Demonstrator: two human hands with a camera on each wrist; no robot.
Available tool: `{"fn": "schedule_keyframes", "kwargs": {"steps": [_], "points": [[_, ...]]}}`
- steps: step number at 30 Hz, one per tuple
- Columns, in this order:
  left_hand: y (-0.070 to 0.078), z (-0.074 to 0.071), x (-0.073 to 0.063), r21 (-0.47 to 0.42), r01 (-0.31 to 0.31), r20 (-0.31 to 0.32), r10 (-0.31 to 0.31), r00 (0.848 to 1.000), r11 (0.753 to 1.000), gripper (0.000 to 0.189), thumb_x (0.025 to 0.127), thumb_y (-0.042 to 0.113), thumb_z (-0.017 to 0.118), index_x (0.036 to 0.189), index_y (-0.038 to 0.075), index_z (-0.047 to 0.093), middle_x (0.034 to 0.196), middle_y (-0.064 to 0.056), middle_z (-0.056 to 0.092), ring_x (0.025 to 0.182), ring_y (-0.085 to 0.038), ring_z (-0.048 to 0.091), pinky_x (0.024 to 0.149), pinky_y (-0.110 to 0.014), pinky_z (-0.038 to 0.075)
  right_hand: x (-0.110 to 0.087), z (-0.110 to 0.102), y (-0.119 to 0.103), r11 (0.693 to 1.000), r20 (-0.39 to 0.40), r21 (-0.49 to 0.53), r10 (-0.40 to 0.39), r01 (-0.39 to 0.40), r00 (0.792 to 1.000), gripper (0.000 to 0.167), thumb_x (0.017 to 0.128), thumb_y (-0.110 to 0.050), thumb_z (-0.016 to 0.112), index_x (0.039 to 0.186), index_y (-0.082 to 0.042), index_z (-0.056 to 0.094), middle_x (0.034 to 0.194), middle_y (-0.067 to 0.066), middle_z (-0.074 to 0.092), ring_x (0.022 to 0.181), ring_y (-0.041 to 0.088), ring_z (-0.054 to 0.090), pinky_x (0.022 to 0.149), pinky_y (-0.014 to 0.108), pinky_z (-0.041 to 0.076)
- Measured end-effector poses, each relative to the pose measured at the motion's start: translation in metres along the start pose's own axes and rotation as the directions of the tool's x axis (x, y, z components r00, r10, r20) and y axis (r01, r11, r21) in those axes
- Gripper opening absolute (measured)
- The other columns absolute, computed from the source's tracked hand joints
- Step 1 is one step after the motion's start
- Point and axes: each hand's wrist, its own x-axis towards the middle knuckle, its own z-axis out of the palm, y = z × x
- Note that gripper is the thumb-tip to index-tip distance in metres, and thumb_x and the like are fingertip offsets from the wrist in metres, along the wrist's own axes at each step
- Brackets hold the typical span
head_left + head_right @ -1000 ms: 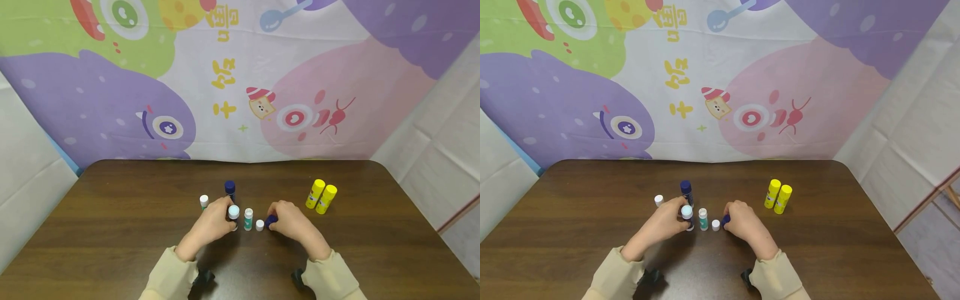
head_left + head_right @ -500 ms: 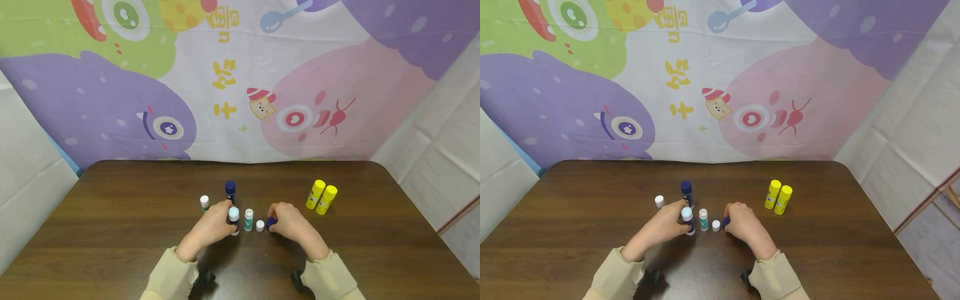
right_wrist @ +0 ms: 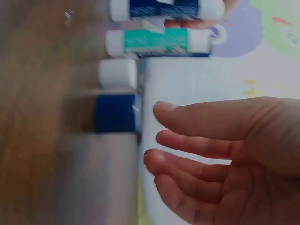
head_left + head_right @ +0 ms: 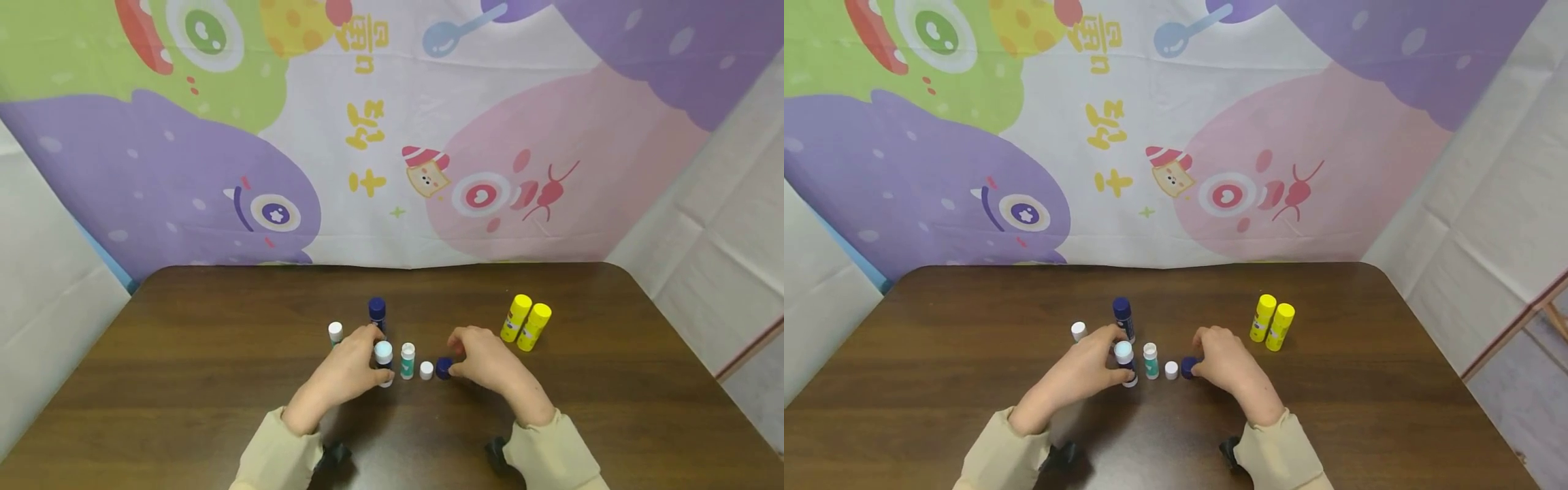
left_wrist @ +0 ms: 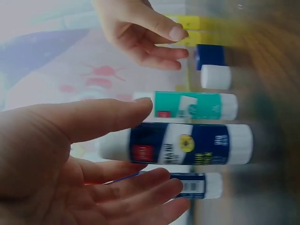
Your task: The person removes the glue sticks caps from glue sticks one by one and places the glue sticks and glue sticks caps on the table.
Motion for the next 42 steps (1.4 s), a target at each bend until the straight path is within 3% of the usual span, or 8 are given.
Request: {"fn": "schedule_keyframes", "kwargs": {"steps": [7,12,17,21,24,27,34,42], "points": [[0.02,-0.009,-0.007,0.029,-0.056,-0.072,0.058,0.996,0.998,0.044,0.079,0.023,0.069,0.114,0.003,0.052,0.108,-0.008,0.055,0.083,-0.015,0.053,0.071,-0.031,0.045,-0.017,-0.022,0.01,0.996,-0.136,-0.018,-0.086,0.084,0.987,0.026,0.074,-0.009,0.072,0.096,-0.002,0.062,0.083,0.005,0.059,0.072,0.013,0.053,0.066,0.029,0.046],[0.046,-0.007,-0.008,0.101,-0.163,-0.234,0.182,0.955,0.981,0.036,0.082,0.021,0.067,0.112,0.005,0.056,0.107,-0.005,0.058,0.092,-0.018,0.057,0.074,-0.031,0.048,-0.027,-0.037,0.018,0.994,-0.258,-0.04,-0.109,0.102,0.96,0.02,0.074,-0.009,0.072,0.091,-0.002,0.062,0.079,0.004,0.06,0.065,0.012,0.051,0.06,0.027,0.044],[0.071,0.008,-0.003,0.074,-0.226,-0.333,0.237,0.913,0.971,0.03,0.082,0.017,0.066,0.108,0.007,0.057,0.104,-0.003,0.06,0.093,-0.017,0.057,0.078,-0.032,0.048,-0.037,-0.049,0.03,0.99,-0.453,-0.096,-0.133,0.1,0.882,0.015,0.072,-0.005,0.072,0.085,-0.004,0.063,0.077,0.003,0.06,0.064,0.015,0.055,0.057,0.029,0.044],[0.084,0.025,0.002,0.036,-0.248,-0.297,0.248,0.922,0.968,0.031,0.083,0.019,0.066,0.111,0.008,0.057,0.105,-0.003,0.06,0.096,-0.015,0.058,0.079,-0.029,0.048,-0.043,-0.055,0.04,0.985,-0.571,-0.138,-0.161,0.1,0.805,0.018,0.071,-0.003,0.072,0.086,-0.002,0.062,0.083,0.008,0.058,0.07,0.021,0.058,0.057,0.034,0.047],[0.091,0.038,0.009,0.027,-0.243,-0.238,0.243,0.94,0.97,0.034,0.083,0.021,0.065,0.113,0.009,0.056,0.108,-0.003,0.06,0.098,-0.015,0.058,0.08,-0.027,0.049,-0.044,-0.058,0.048,0.984,-0.612,-0.152,-0.169,0.094,0.772,0.024,0.07,-0.003,0.073,0.09,0.001,0.062,0.088,0.013,0.057,0.076,0.026,0.058,0.06,0.04,0.048],[0.095,0.05,0.017,0.032,-0.232,-0.185,0.234,0.955,0.972,0.037,0.083,0.023,0.065,0.116,0.009,0.055,0.111,-0.002,0.059,0.099,-0.014,0.059,0.079,-0.025,0.049,-0.043,-0.061,0.055,0.986,-0.6,-0.148,-0.149,0.073,0.786,0.03,0.071,-0.004,0.073,0.097,0.003,0.06,0.095,0.017,0.056,0.079,0.03,0.055,0.065,0.046,0.046],[0.1,0.077,0.04,-0.014,-0.191,-0.105,0.188,0.977,0.982,0.039,0.084,0.025,0.064,0.118,0.009,0.054,0.113,-0.003,0.059,0.095,-0.014,0.06,0.076,-0.024,0.05,-0.036,-0.063,0.07,0.995,-0.484,-0.096,-0.035,-0.013,0.874,0.043,0.075,-0.008,0.07,0.111,0.008,0.052,0.105,0.026,0.052,0.087,0.038,0.054,0.074,0.053,0.043],[0.119,0.109,0.073,-0.118,-0.107,-0.103,0.095,0.99,0.987,0.031,0.084,0.023,0.064,0.111,0.011,0.058,0.106,0.0,0.061,0.092,-0.012,0.06,0.072,-0.024,0.049,-0.029,-0.063,0.083,0.996,-0.426,-0.077,0.006,-0.042,0.905,0.044,0.077,-0.011,0.069,0.111,0.011,0.05,0.102,0.026,0.054,0.088,0.039,0.054,0.074,0.054,0.044]]}}
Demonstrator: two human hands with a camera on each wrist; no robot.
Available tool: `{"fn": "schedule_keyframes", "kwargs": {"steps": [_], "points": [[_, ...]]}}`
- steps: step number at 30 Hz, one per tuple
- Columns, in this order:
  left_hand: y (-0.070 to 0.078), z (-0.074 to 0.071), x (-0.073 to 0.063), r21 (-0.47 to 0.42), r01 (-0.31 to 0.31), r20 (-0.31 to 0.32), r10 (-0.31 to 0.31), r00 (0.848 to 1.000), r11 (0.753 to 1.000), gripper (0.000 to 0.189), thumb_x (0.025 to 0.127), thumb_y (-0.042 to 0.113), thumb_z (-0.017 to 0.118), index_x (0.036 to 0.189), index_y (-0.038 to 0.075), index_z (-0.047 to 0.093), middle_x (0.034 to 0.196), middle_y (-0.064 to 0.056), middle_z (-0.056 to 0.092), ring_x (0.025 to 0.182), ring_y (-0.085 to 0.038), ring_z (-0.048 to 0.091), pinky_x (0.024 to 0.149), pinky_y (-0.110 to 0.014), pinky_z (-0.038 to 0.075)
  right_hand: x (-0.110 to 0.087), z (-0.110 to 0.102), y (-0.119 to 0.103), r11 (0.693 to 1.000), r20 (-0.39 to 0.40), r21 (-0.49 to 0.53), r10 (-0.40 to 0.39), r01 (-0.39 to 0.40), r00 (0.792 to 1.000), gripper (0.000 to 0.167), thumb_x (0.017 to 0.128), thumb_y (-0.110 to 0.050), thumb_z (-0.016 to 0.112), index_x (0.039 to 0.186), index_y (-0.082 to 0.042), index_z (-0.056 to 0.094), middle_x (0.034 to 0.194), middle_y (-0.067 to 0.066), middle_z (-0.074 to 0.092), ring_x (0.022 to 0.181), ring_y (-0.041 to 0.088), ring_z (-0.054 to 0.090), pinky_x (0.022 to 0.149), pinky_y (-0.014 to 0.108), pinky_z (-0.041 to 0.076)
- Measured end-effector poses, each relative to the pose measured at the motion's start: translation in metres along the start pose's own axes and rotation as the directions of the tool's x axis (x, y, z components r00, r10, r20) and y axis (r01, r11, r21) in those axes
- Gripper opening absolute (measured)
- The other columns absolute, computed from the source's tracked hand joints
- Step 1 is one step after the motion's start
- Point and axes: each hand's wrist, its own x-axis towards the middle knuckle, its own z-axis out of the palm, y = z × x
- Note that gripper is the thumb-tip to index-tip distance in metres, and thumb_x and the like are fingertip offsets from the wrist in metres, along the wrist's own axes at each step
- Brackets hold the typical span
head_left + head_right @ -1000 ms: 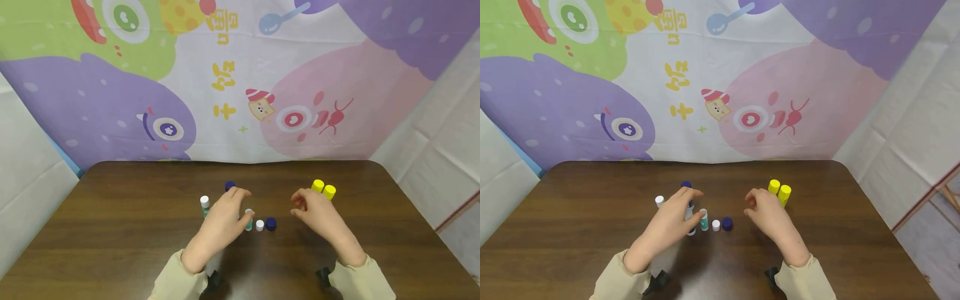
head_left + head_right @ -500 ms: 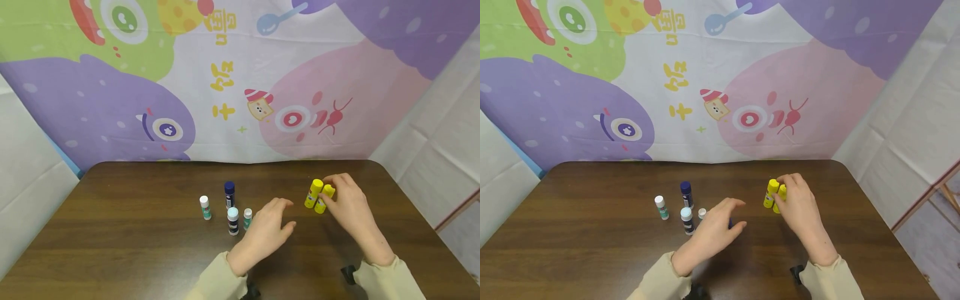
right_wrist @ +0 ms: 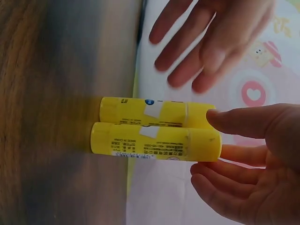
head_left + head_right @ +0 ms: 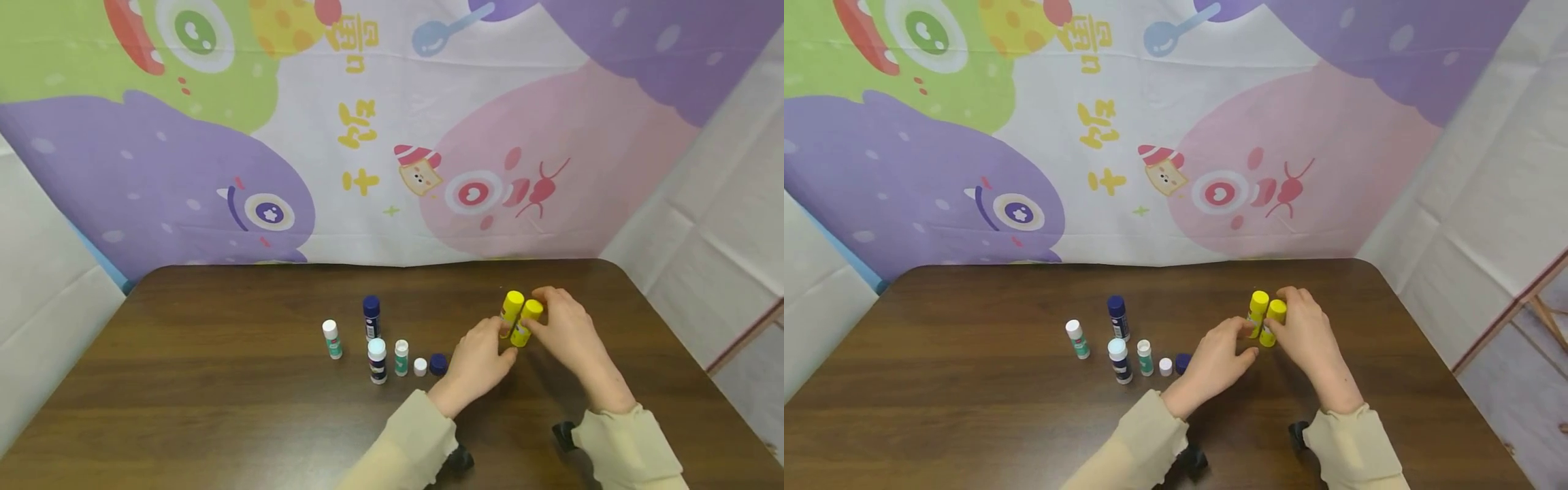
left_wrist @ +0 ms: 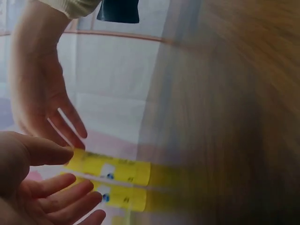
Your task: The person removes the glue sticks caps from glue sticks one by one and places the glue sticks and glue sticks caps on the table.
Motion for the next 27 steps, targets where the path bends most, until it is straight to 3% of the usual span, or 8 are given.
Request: {"fn": "schedule_keyframes", "kwargs": {"steps": [5,11,18,27], "points": [[0.005,0.014,0.01,-0.012,0.054,-0.018,-0.054,0.998,0.998,0.03,0.08,0.021,0.067,0.107,0.01,0.059,0.099,0.0,0.061,0.084,-0.012,0.061,0.067,-0.024,0.049,0.002,0.001,0.003,1.0,0.034,-0.013,0.013,-0.013,0.999,0.041,0.078,-0.011,0.068,0.109,0.01,0.052,0.095,0.025,0.057,0.08,0.034,0.055,0.068,0.05,0.046],[-0.001,0.021,0.015,0.006,0.109,-0.005,-0.109,0.994,0.994,0.034,0.078,0.021,0.069,0.109,0.011,0.058,0.097,0.0,0.06,0.084,-0.015,0.062,0.068,-0.027,0.049,0.0,-0.001,0.004,1.0,0.048,-0.005,0.018,-0.018,0.999,0.03,0.078,-0.008,0.066,0.101,0.007,0.054,0.085,0.019,0.06,0.074,0.027,0.057,0.064,0.043,0.047],[-0.006,0.021,0.015,-0.015,0.082,-0.008,-0.082,0.997,0.997,0.034,0.078,0.025,0.07,0.107,0.012,0.058,0.093,0.001,0.06,0.079,-0.011,0.059,0.067,-0.025,0.048,-0.008,-0.004,-0.008,0.999,0.083,0.035,-0.004,0.002,0.996,0.025,0.077,-0.008,0.067,0.095,0.004,0.056,0.083,0.016,0.062,0.073,0.025,0.059,0.063,0.039,0.05],[-0.005,0.011,0.009,-0.079,-0.005,-0.026,0.003,1.0,0.997,0.021,0.082,0.022,0.065,0.098,0.013,0.057,0.08,0.004,0.053,0.066,-0.007,0.048,0.059,-0.019,0.041,-0.02,-0.011,-0.03,0.997,0.035,0.07,-0.039,0.036,0.999,0.029,0.076,-0.011,0.069,0.098,0.003,0.056,0.084,0.013,0.062,0.072,0.023,0.058,0.063,0.037,0.049]]}}
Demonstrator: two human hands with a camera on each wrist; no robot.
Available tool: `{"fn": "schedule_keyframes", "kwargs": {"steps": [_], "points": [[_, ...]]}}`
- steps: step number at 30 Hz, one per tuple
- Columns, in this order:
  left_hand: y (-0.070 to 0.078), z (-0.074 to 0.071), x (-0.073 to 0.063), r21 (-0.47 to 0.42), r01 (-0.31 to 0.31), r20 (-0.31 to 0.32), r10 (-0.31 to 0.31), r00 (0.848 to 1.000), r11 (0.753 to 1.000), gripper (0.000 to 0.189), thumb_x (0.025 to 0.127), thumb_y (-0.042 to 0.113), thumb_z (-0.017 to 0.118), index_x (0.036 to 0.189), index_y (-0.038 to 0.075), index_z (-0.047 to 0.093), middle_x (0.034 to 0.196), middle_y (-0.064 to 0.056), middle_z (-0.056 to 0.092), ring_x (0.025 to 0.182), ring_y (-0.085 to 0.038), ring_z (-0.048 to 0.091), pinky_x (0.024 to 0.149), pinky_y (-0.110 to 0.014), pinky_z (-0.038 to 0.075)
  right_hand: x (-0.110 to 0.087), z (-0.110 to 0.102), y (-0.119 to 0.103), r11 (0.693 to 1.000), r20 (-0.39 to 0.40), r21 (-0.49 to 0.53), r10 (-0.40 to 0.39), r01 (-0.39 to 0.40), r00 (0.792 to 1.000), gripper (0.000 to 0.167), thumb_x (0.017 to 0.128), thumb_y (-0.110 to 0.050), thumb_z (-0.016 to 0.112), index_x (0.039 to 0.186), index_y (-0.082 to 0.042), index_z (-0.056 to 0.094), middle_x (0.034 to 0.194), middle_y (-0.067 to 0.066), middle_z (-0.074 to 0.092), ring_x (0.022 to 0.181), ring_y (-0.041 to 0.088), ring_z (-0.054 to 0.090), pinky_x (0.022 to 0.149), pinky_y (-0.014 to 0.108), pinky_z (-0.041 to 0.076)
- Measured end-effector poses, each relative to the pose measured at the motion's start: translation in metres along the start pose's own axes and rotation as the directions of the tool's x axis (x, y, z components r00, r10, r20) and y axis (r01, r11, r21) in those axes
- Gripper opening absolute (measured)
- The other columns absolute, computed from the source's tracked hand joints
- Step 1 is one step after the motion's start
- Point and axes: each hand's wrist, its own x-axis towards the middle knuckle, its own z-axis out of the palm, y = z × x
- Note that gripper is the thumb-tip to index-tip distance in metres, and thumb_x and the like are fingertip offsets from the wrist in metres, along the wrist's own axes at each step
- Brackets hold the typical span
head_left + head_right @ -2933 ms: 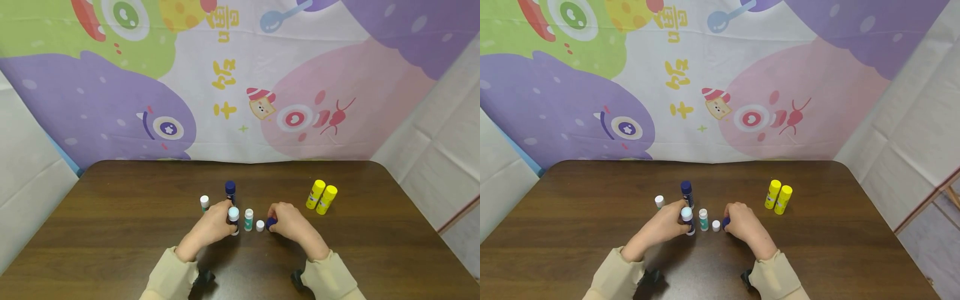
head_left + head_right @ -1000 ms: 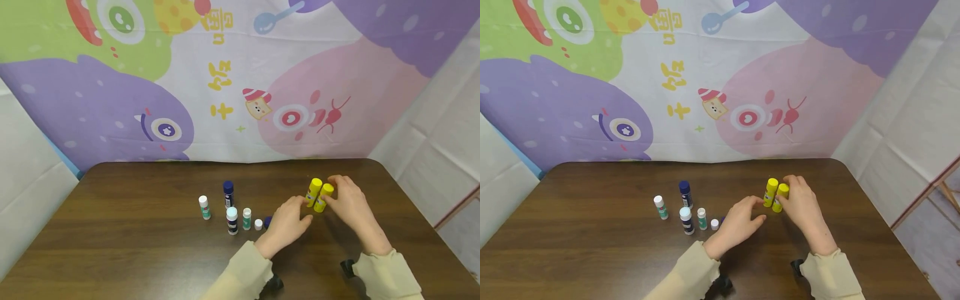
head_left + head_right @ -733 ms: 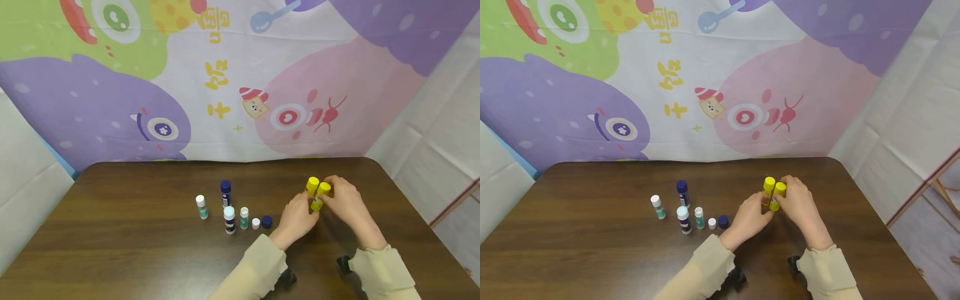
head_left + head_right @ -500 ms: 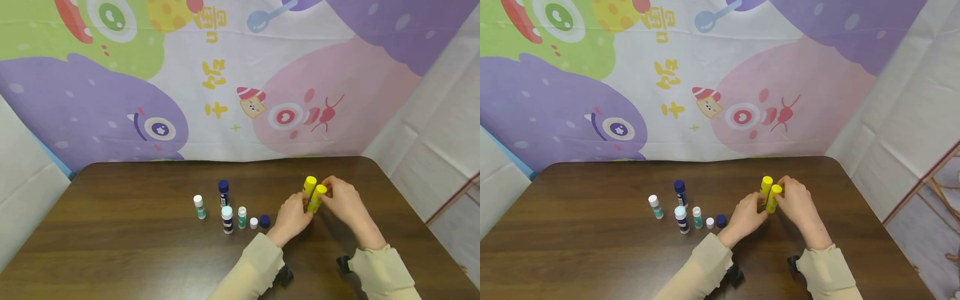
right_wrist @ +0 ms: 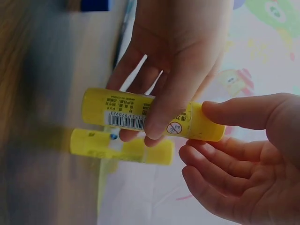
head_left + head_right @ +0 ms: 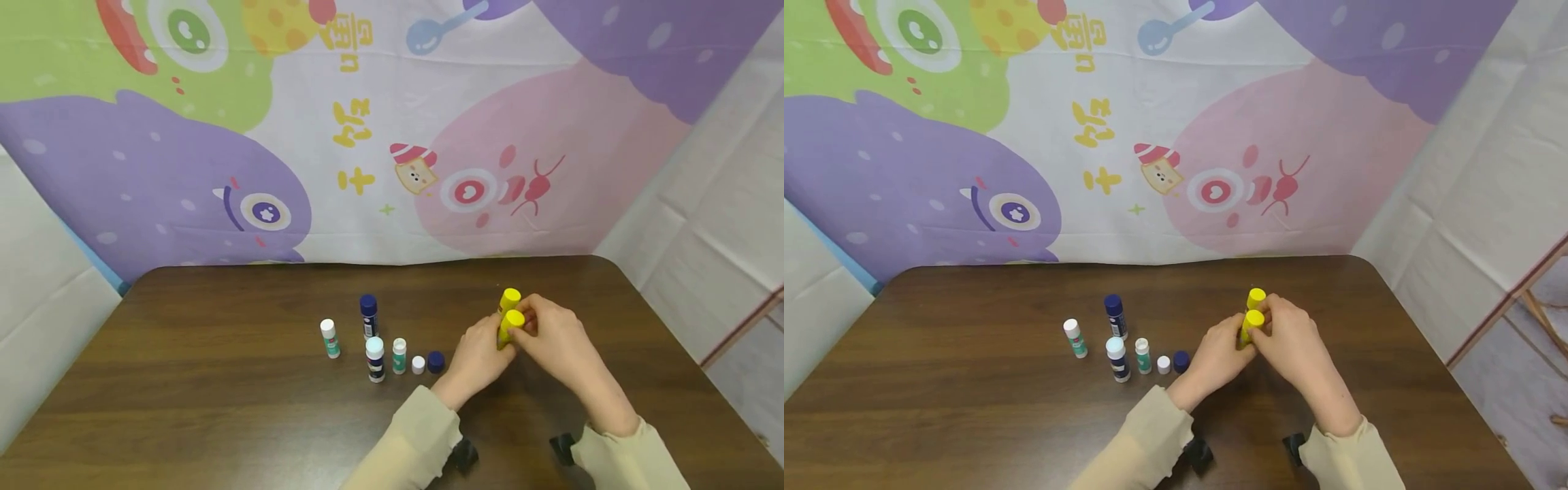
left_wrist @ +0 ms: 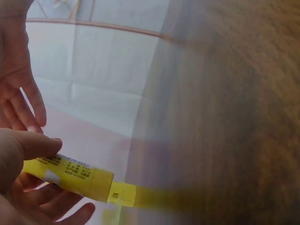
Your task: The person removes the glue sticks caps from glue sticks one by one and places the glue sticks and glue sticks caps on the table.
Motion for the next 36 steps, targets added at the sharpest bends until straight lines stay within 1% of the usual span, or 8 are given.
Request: {"fn": "schedule_keyframes", "kwargs": {"steps": [7,11,15,18,21,28,31,36], "points": [[0.005,-0.02,-0.011,-0.066,-0.037,-0.04,0.035,0.999,0.997,0.024,0.083,0.023,0.065,0.104,0.013,0.059,0.091,0.004,0.061,0.073,-0.006,0.052,0.066,-0.016,0.044,-0.012,-0.013,-0.013,0.999,-0.046,0.036,-0.014,0.015,0.999,0.031,0.079,-0.014,0.068,0.102,0.001,0.055,0.089,0.013,0.062,0.077,0.023,0.06,0.065,0.037,0.05],[0.012,-0.044,-0.025,-0.089,-0.063,-0.064,0.057,0.996,0.994,0.032,0.083,0.026,0.067,0.111,0.014,0.059,0.103,0.003,0.062,0.082,-0.006,0.055,0.073,-0.017,0.046,-0.019,-0.02,-0.021,0.994,-0.095,0.101,-0.042,0.052,0.995,0.031,0.08,-0.013,0.068,0.105,-0.002,0.055,0.091,0.011,0.064,0.078,0.022,0.063,0.066,0.036,0.052],[0.018,-0.073,-0.038,-0.053,-0.146,-0.128,0.139,0.982,0.988,0.031,0.08,0.025,0.069,0.109,0.015,0.062,0.1,0.004,0.062,0.08,-0.006,0.054,0.071,-0.015,0.045,-0.024,-0.023,-0.031,0.975,-0.147,0.197,-0.076,0.104,0.986,0.03,0.079,-0.009,0.069,0.106,-0.004,0.056,0.094,0.009,0.066,0.079,0.015,0.063,0.068,0.025,0.052],[0.016,-0.093,-0.046,0.024,-0.224,-0.18,0.224,0.958,0.974,0.029,0.078,0.022,0.071,0.106,0.016,0.064,0.096,0.005,0.062,0.079,-0.006,0.055,0.07,-0.017,0.045,-0.025,-0.019,-0.039,0.934,-0.188,0.315,-0.115,0.171,0.975,0.031,0.077,-0.004,0.07,0.104,-0.004,0.056,0.099,0.007,0.065,0.082,0.006,0.061,0.071,0.016,0.049],[0.01,-0.109,-0.055,0.146,-0.297,-0.219,0.324,0.921,0.944,0.03,0.076,0.017,0.074,0.104,0.016,0.065,0.095,0.005,0.062,0.082,-0.008,0.056,0.072,-0.02,0.046,-0.026,-0.009,-0.047,0.862,-0.235,0.445,-0.149,0.242,0.961,0.032,0.073,0.001,0.072,0.102,-0.005,0.058,0.099,0.005,0.063,0.083,0.003,0.06,0.074,0.015,0.049],[-0.003,-0.135,-0.075,0.444,-0.403,-0.243,0.54,0.806,0.8,0.03,0.073,0.012,0.075,0.102,0.012,0.067,0.094,0.002,0.063,0.083,-0.013,0.057,0.074,-0.025,0.044,-0.023,0.016,-0.067,0.76,-0.206,0.601,-0.151,0.247,0.967,0.033,0.071,-0.006,0.076,0.1,-0.01,0.061,0.097,0.001,0.063,0.083,0.009,0.061,0.075,0.019,0.05],[-0.011,-0.14,-0.082,0.481,-0.397,-0.256,0.558,0.789,0.782,0.031,0.072,0.012,0.076,0.101,0.013,0.067,0.094,0.002,0.063,0.084,-0.014,0.057,0.075,-0.025,0.044,-0.021,0.025,-0.074,0.743,-0.187,0.619,-0.174,0.253,0.967,0.03,0.071,-0.008,0.076,0.097,-0.011,0.063,0.096,0.002,0.065,0.081,0.009,0.064,0.072,0.021,0.052],[-0.027,-0.146,-0.095,0.456,-0.395,-0.291,0.553,0.78,0.797,0.035,0.067,0.01,0.08,0.1,0.013,0.068,0.094,0.001,0.064,0.085,-0.015,0.059,0.075,-0.027,0.046,-0.018,0.041,-0.084,0.73,-0.198,0.611,-0.233,0.306,0.952,0.028,0.068,-0.008,0.079,0.092,-0.012,0.066,0.09,0.001,0.068,0.073,0.009,0.065,0.066,0.023,0.053]]}}
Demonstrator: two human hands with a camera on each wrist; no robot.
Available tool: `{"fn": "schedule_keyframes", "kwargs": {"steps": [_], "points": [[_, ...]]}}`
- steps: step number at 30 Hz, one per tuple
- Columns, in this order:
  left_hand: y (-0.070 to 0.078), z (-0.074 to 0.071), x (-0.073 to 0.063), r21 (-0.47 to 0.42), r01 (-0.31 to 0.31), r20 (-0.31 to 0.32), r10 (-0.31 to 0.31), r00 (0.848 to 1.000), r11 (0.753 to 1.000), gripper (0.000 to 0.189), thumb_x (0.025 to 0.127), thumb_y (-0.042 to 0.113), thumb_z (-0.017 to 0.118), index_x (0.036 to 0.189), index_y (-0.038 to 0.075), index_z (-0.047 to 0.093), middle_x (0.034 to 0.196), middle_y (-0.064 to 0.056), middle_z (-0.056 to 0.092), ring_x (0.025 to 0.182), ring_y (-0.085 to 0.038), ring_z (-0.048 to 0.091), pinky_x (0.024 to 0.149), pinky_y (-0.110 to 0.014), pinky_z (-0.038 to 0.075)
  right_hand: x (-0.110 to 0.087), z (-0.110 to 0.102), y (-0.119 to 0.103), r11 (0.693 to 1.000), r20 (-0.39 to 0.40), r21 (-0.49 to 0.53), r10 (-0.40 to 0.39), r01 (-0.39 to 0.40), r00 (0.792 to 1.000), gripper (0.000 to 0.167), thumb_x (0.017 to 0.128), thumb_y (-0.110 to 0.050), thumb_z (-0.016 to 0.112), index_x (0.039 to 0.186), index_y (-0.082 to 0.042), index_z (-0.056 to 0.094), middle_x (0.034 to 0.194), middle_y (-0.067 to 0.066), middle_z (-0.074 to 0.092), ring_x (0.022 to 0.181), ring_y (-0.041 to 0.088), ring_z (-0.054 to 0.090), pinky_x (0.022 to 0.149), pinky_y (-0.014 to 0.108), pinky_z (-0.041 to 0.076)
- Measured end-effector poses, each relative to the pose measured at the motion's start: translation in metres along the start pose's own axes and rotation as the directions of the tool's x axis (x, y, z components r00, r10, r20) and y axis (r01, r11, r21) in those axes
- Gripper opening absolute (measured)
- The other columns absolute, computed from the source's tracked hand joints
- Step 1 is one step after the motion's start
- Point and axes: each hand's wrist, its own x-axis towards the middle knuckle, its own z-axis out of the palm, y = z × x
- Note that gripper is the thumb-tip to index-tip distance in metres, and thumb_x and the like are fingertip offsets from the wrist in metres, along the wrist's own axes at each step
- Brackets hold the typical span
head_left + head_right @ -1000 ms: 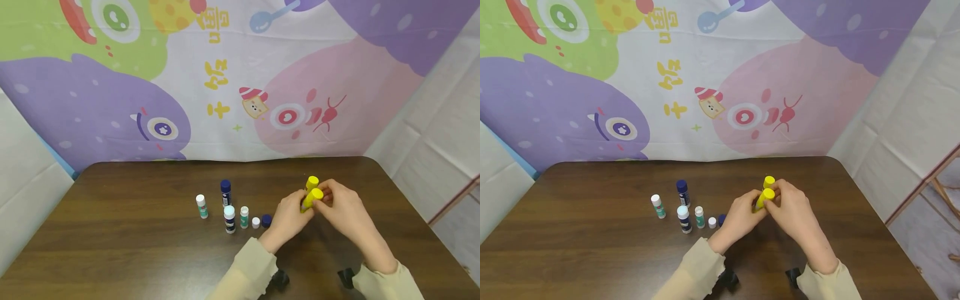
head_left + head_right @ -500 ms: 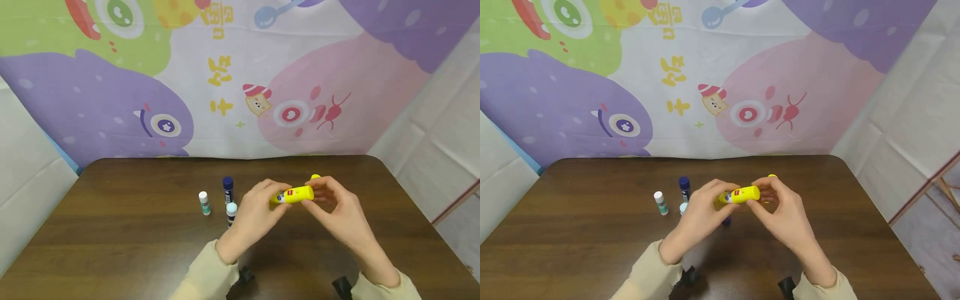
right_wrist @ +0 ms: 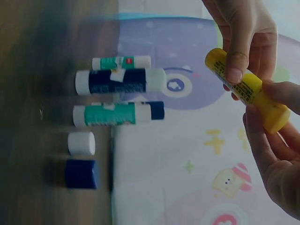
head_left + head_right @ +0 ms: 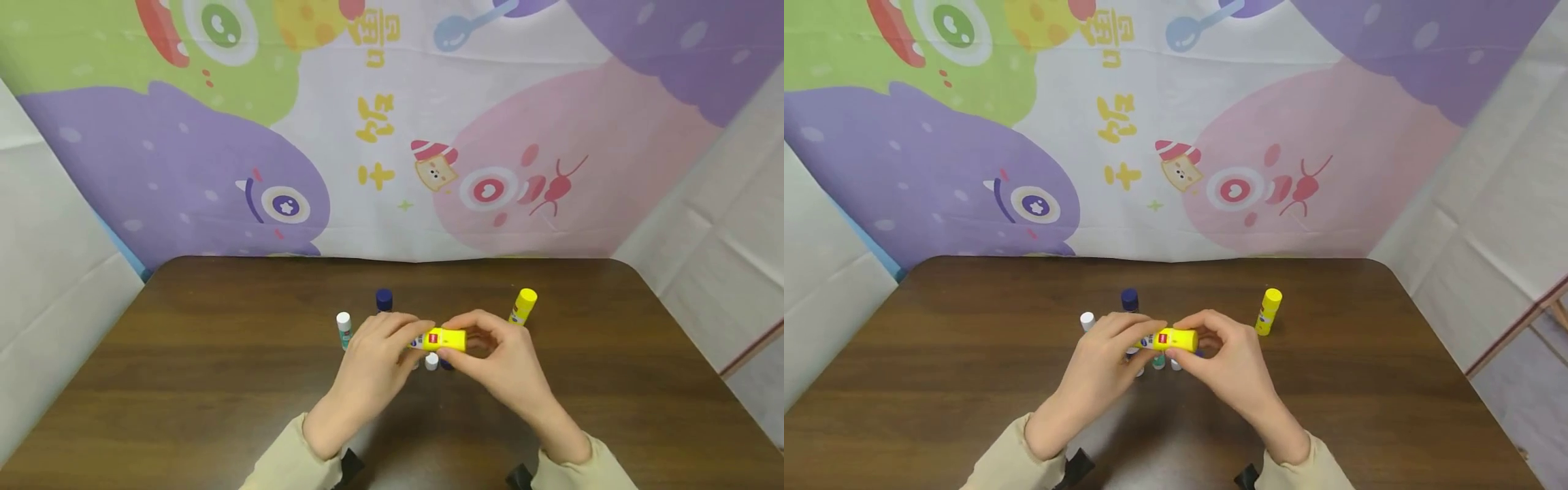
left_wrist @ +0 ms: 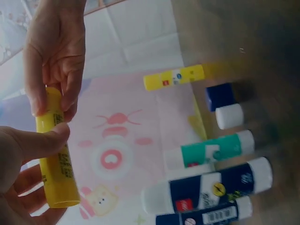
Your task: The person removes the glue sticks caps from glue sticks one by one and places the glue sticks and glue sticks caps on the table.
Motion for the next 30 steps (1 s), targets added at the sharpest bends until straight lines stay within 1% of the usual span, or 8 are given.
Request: {"fn": "schedule_keyframes", "kwargs": {"steps": [2,6,11,16,23,27,30], "points": [[-0.004,-0.002,-0.004,-0.021,-0.004,-0.012,0.004,1.0,1.0,0.036,0.067,0.009,0.079,0.101,0.012,0.069,0.095,0.0,0.065,0.086,-0.015,0.06,0.077,-0.027,0.046,0.001,0.004,0.001,1.0,0.005,0.011,-0.01,0.01,1.0,0.027,0.067,-0.007,0.079,0.09,-0.012,0.066,0.089,0.001,0.068,0.072,0.01,0.064,0.065,0.023,0.053],[-0.011,-0.005,-0.009,-0.057,-0.019,-0.023,0.018,1.0,0.998,0.036,0.067,0.006,0.078,0.102,0.01,0.069,0.095,0.0,0.066,0.087,-0.016,0.06,0.082,-0.028,0.047,0.002,0.01,0.001,0.999,0.021,0.036,0.016,-0.017,1.0,0.024,0.067,-0.01,0.08,0.087,-0.014,0.066,0.089,-0.001,0.068,0.074,0.01,0.064,0.067,0.025,0.053],[-0.018,-0.006,-0.011,-0.077,-0.027,-0.015,0.026,1.0,0.997,0.037,0.065,0.006,0.079,0.101,0.01,0.07,0.093,0.001,0.067,0.085,-0.014,0.061,0.08,-0.028,0.048,0.002,0.014,0.002,0.997,0.046,0.067,0.039,-0.042,0.998,0.021,0.068,-0.013,0.079,0.085,-0.014,0.067,0.09,-0.001,0.068,0.075,0.011,0.065,0.068,0.028,0.054],[-0.02,-0.006,-0.011,-0.072,-0.031,0.002,0.031,1.0,0.997,0.035,0.067,0.007,0.079,0.1,0.011,0.07,0.093,0.001,0.067,0.086,-0.013,0.061,0.08,-0.028,0.047,0.002,0.015,0.005,0.993,0.046,0.103,0.061,-0.065,0.997,0.022,0.068,-0.011,0.079,0.086,-0.013,0.067,0.091,0.0,0.068,0.077,0.012,0.065,0.069,0.029,0.054],[-0.019,-0.01,-0.012,-0.052,-0.046,0.016,0.047,0.999,0.998,0.033,0.069,0.008,0.077,0.101,0.01,0.068,0.095,0.001,0.066,0.09,-0.014,0.06,0.083,-0.029,0.046,0.002,0.016,0.006,0.986,0.055,0.143,0.074,-0.081,0.996,0.02,0.069,-0.009,0.078,0.085,-0.011,0.067,0.091,0.003,0.068,0.078,0.013,0.065,0.071,0.028,0.053],[-0.018,-0.011,-0.01,-0.052,-0.046,0.017,0.047,0.999,0.998,0.032,0.07,0.009,0.077,0.101,0.011,0.068,0.095,0.002,0.066,0.09,-0.014,0.06,0.083,-0.029,0.046,0.003,0.015,0.005,0.984,0.05,0.155,0.079,-0.086,0.996,0.019,0.068,-0.008,0.078,0.084,-0.01,0.067,0.09,0.004,0.068,0.08,0.014,0.064,0.073,0.028,0.053],[-0.018,-0.012,-0.01,-0.05,-0.051,0.007,0.051,0.999,0.997,0.032,0.069,0.007,0.077,0.1,0.011,0.069,0.094,0.002,0.066,0.09,-0.014,0.06,0.082,-0.029,0.046,0.003,0.014,0.005,0.983,0.059,0.155,0.087,-0.095,0.995,0.019,0.069,-0.009,0.078,0.083,-0.01,0.067,0.09,0.004,0.068,0.081,0.014,0.064,0.074,0.028,0.053]]}}
